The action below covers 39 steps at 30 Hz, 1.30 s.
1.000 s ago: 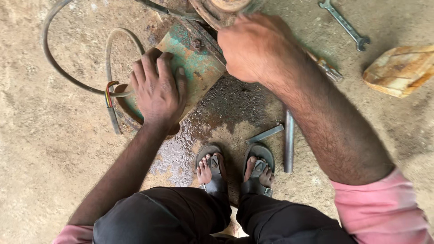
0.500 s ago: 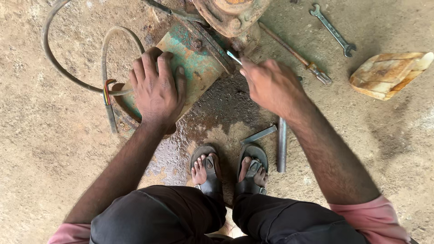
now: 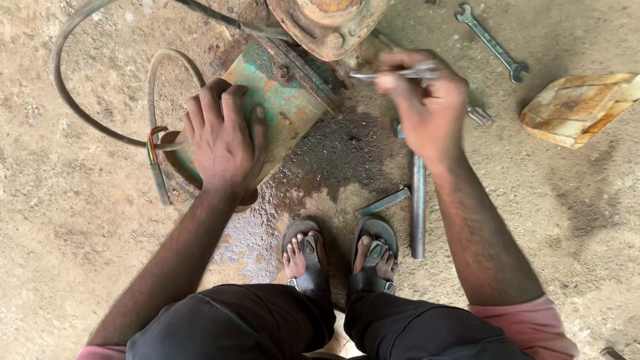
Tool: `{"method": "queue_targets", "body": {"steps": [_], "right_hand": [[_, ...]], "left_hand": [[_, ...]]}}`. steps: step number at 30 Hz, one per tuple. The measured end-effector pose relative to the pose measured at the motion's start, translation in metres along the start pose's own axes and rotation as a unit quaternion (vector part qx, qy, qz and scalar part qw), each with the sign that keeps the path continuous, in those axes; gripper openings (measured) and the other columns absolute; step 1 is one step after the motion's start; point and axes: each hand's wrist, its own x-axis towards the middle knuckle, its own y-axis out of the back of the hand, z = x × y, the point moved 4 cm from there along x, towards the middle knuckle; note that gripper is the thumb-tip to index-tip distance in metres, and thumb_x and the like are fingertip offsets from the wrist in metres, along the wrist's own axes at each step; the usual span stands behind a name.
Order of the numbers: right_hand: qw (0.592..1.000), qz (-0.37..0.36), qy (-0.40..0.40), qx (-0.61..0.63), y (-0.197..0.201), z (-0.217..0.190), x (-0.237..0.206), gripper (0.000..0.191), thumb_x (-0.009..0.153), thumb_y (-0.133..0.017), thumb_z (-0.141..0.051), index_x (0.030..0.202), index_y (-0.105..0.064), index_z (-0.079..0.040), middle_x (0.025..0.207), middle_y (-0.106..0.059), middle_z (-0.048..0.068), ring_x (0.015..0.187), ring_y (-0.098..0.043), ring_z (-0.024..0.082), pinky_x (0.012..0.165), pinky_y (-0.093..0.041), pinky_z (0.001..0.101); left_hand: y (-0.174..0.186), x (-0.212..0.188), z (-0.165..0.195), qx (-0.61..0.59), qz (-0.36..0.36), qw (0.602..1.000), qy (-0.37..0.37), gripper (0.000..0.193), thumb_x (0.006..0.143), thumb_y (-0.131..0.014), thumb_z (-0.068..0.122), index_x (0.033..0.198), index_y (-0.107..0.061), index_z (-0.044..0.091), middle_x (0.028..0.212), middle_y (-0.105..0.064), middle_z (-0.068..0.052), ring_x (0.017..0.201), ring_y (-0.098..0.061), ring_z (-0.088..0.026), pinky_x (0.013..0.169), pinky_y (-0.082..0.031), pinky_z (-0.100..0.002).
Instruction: The person uses a hammer and wrench to loosen and remove bolts from a rusted water pump. They repeatedly strike the wrench with the hammer and then turn the wrench by hand to unscrew the bolts.
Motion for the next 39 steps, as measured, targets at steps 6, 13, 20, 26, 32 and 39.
{"method": "queue_targets", "body": {"steps": [6, 13, 20, 26, 32, 39], "right_hand": [[0.995, 0.01, 0.012, -0.098, -0.021, -0.015, 0.023, 0.01, 0.111, -0.073, -0.009, 0.108, -0.07, 0.0, 0.089, -0.077, 0.011, 0.073, -0.077, 0.016, 0.056, -0.062, 0.0261], [0.994, -0.021, 0.027, -0.101, -0.038, -0.026, 0.026, 0.022, 0.118, -0.062, -0.018, 0.11, -0.068, 0.001, 0.095, -0.077, 0.012, 0.085, -0.081, 0.017, 0.068, -0.069, 0.0279], [0.986, -0.078, 0.006, -0.15, -0.041, -0.029, 0.026, 0.022, 0.118, -0.058, -0.016, 0.106, -0.066, 0.001, 0.09, -0.075, 0.012, 0.083, -0.08, 0.018, 0.065, -0.068, 0.0288], [0.976, -0.142, -0.024, -0.161, -0.032, -0.029, 0.022, 0.017, 0.116, -0.056, -0.008, 0.106, -0.065, 0.003, 0.094, -0.075, 0.014, 0.088, -0.081, 0.019, 0.071, -0.071, 0.029], [0.981, -0.139, -0.027, -0.134, -0.02, -0.033, 0.001, 0.016, 0.113, -0.059, -0.007, 0.113, -0.066, 0.007, 0.098, -0.076, 0.019, 0.091, -0.08, 0.023, 0.071, -0.07, 0.0311], [0.988, -0.117, -0.027, -0.099, -0.012, -0.026, -0.021, 0.018, 0.115, -0.056, -0.009, 0.117, -0.066, 0.006, 0.104, -0.077, 0.019, 0.095, -0.08, 0.025, 0.075, -0.07, 0.0332]], "left_hand": [[-0.001, 0.001, -0.002, 0.011, 0.005, 1.0, -0.004, 0.033, 0.107, -0.061, 0.025, 0.133, -0.056, 0.006, 0.132, -0.051, -0.017, 0.117, -0.049, -0.035, 0.102, -0.038, -0.051], [-0.004, 0.0, -0.005, 0.008, 0.009, 1.0, -0.01, 0.032, 0.108, -0.06, 0.025, 0.133, -0.056, 0.005, 0.133, -0.051, -0.017, 0.119, -0.049, -0.035, 0.102, -0.038, -0.051], [-0.004, -0.001, -0.009, 0.01, 0.01, 1.0, -0.009, 0.032, 0.108, -0.061, 0.027, 0.131, -0.057, 0.006, 0.131, -0.051, -0.017, 0.117, -0.048, -0.035, 0.103, -0.038, -0.052], [-0.002, 0.0, -0.008, 0.001, 0.002, 1.0, -0.003, 0.031, 0.109, -0.06, 0.026, 0.133, -0.056, 0.006, 0.132, -0.051, -0.017, 0.118, -0.048, -0.035, 0.104, -0.037, -0.052], [0.0, -0.001, -0.007, 0.001, 0.01, 1.0, -0.005, 0.032, 0.109, -0.061, 0.026, 0.133, -0.056, 0.007, 0.133, -0.051, -0.016, 0.121, -0.048, -0.035, 0.105, -0.037, -0.052], [-0.002, 0.0, -0.007, 0.008, 0.006, 1.0, -0.01, 0.033, 0.107, -0.062, 0.026, 0.133, -0.056, 0.006, 0.132, -0.05, -0.016, 0.119, -0.048, -0.034, 0.103, -0.038, -0.051]]}}
